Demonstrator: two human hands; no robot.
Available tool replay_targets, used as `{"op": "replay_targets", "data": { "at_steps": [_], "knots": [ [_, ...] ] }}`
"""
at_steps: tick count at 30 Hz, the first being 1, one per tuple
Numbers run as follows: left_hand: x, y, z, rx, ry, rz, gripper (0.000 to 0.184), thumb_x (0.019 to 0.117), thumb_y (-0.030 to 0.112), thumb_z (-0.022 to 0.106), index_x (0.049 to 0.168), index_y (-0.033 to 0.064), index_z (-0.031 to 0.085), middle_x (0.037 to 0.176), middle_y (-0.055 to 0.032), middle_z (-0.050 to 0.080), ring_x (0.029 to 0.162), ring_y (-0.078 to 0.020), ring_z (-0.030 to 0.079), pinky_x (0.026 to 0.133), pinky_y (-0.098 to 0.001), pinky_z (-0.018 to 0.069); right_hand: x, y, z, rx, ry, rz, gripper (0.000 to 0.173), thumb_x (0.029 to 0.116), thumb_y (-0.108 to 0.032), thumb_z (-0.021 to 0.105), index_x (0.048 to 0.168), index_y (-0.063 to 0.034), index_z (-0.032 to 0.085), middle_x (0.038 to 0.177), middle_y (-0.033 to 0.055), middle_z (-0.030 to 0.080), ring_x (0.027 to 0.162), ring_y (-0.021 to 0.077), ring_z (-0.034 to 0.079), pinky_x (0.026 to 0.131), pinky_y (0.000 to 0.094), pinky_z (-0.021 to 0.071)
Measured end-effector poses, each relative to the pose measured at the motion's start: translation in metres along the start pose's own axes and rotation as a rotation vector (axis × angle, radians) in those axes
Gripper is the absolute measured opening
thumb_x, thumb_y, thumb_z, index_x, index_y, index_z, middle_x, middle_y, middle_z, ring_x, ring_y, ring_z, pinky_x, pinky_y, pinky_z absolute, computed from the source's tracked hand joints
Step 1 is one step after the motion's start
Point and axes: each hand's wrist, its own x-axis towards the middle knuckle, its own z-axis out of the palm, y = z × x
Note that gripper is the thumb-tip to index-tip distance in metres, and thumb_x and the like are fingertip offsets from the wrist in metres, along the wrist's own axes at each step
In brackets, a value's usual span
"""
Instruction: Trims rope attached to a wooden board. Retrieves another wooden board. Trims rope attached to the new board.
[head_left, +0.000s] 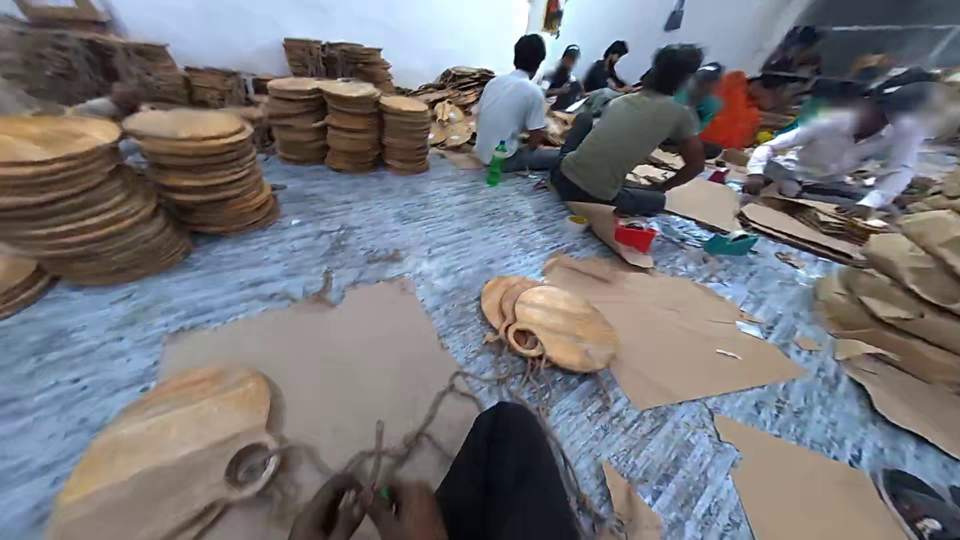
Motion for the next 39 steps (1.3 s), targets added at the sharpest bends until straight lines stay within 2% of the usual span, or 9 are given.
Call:
{"op": "replay_targets", "data": {
  "at_steps": [3, 6, 9, 14, 18, 27, 32, 36, 39],
  "knots": [
    [-0.006, 0.007, 0.006, -0.062, 0.077, -0.076, 0.039, 0.0935, 0.017, 0.069, 0.124, -0.0059, 0.060, 0.102, 0.0017, 0.071, 0.088, -0.0007, 0.066, 0.083, -0.0215, 0.0569, -0.007, -0.011, -0.013, -0.258, 0.014, -0.026, 0.045, 0.0972, -0.044, 0.062, 0.097, -0.0007, 0.074, 0.077, 0.0150, 0.070, 0.073, 0.0325, 0.070, 0.069, 0.0561, 0.0548],
    [-0.004, -0.006, 0.001, -0.114, 0.074, -0.090, 0.037, 0.0914, 0.016, 0.072, 0.121, -0.0041, 0.062, 0.101, -0.0010, 0.071, 0.088, -0.0057, 0.068, 0.084, -0.0263, 0.0585, -0.004, 0.004, -0.006, -0.380, 0.164, -0.226, 0.051, 0.0952, -0.052, 0.059, 0.086, -0.0032, 0.074, 0.066, 0.0104, 0.067, 0.060, 0.0282, 0.068, 0.055, 0.0520, 0.0542],
    [-0.003, -0.016, -0.001, -0.161, 0.050, -0.051, 0.036, 0.0910, 0.016, 0.074, 0.121, -0.0022, 0.064, 0.101, -0.0016, 0.073, 0.089, -0.0085, 0.070, 0.085, -0.0293, 0.0595, -0.001, 0.018, -0.001, -0.424, 0.253, -0.328, 0.060, 0.0969, -0.061, 0.051, 0.077, -0.0069, 0.070, 0.058, 0.0056, 0.060, 0.051, 0.0226, 0.062, 0.047, 0.0460, 0.0498],
    [-0.002, -0.013, -0.002, -0.191, 0.051, -0.089, 0.036, 0.0895, 0.012, 0.075, 0.121, -0.0011, 0.063, 0.098, -0.0009, 0.072, 0.087, -0.0082, 0.069, 0.085, -0.0279, 0.0588, 0.000, 0.019, 0.001, -0.419, 0.270, -0.330, 0.062, 0.0959, -0.062, 0.050, 0.073, -0.0080, 0.068, 0.055, 0.0039, 0.057, 0.048, 0.0207, 0.059, 0.045, 0.0437, 0.0469],
    [-0.001, -0.016, -0.001, -0.207, 0.038, -0.096, 0.044, 0.0901, 0.012, 0.075, 0.128, -0.0030, 0.059, 0.102, -0.0031, 0.072, 0.089, -0.0105, 0.069, 0.086, -0.0294, 0.0592, 0.000, 0.022, 0.001, -0.379, 0.244, -0.306, 0.059, 0.0959, -0.061, 0.052, 0.074, -0.0077, 0.068, 0.055, 0.0042, 0.057, 0.049, 0.0209, 0.059, 0.046, 0.0443, 0.0476],
    [-0.001, -0.018, -0.002, -0.263, 0.015, -0.084, 0.046, 0.0904, 0.006, 0.073, 0.133, -0.0018, 0.058, 0.104, -0.0017, 0.072, 0.090, -0.0085, 0.069, 0.086, -0.0277, 0.0585, -0.002, 0.026, 0.005, -0.475, 0.368, -0.376, 0.063, 0.0953, -0.065, 0.049, 0.070, -0.0093, 0.065, 0.052, 0.0024, 0.053, 0.045, 0.0182, 0.055, 0.041, 0.0390, 0.0440],
    [0.000, -0.022, -0.004, -0.263, -0.024, -0.060, 0.055, 0.0904, 0.013, 0.075, 0.139, -0.0017, 0.054, 0.111, -0.0047, 0.071, 0.094, -0.0115, 0.069, 0.089, -0.0295, 0.0582, 0.000, 0.029, 0.000, -0.321, 0.206, -0.308, 0.062, 0.0959, -0.064, 0.050, 0.072, -0.0087, 0.065, 0.053, 0.0031, 0.052, 0.046, 0.0183, 0.054, 0.045, 0.0406, 0.0446],
    [-0.004, -0.015, -0.007, -0.242, -0.065, -0.051, 0.081, 0.0905, 0.016, 0.075, 0.154, -0.0043, 0.030, 0.122, -0.0077, 0.067, 0.104, -0.0144, 0.068, 0.093, -0.0320, 0.0577, -0.003, 0.028, -0.002, -0.078, -0.014, -0.152, 0.059, 0.0965, -0.061, 0.054, 0.080, -0.0059, 0.070, 0.059, 0.0025, 0.057, 0.054, 0.0149, 0.055, 0.054, 0.0395, 0.0476],
    [-0.008, -0.005, -0.009, -0.172, -0.081, -0.011, 0.092, 0.0897, 0.022, 0.077, 0.156, -0.0073, 0.020, 0.133, -0.0091, 0.061, 0.109, -0.0132, 0.066, 0.091, -0.0317, 0.0587, -0.008, 0.014, -0.006, 0.063, -0.148, -0.005, 0.046, 0.0986, -0.042, 0.062, 0.091, 0.0024, 0.072, 0.072, 0.0085, 0.064, 0.066, 0.0162, 0.060, 0.066, 0.0397, 0.0519]
  ]
}}
